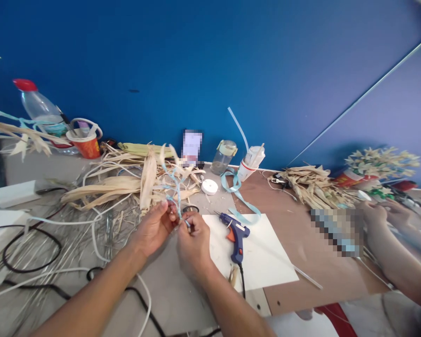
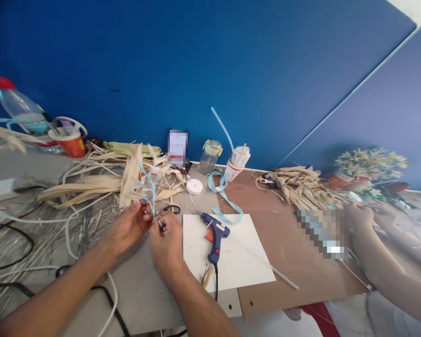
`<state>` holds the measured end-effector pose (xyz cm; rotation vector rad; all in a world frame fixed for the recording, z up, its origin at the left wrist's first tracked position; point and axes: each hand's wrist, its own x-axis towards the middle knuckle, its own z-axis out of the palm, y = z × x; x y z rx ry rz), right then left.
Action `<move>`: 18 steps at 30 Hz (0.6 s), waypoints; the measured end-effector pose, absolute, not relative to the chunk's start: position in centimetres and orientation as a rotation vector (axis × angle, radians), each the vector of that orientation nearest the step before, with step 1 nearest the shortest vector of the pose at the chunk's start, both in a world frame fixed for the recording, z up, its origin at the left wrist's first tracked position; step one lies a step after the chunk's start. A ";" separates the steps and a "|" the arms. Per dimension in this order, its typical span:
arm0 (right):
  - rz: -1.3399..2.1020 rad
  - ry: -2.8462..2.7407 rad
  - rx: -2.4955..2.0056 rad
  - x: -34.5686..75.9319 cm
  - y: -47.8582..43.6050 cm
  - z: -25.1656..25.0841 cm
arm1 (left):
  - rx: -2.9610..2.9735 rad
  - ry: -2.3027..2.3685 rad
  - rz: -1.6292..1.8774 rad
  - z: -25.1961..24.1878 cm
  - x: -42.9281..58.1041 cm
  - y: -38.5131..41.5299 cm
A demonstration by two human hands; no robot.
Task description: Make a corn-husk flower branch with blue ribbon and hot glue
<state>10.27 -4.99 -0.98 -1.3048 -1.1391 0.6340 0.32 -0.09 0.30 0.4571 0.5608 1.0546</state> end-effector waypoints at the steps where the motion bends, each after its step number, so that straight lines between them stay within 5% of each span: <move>1: 0.621 -1.182 -1.310 10.3 -5.1 -1.1 | 0.424 0.562 1.054 0.3 0.3 0.0; 18: 0.566 -1.233 -1.390 10.0 -5.2 -1.2 | 0.648 0.766 1.169 1.0 0.9 -0.1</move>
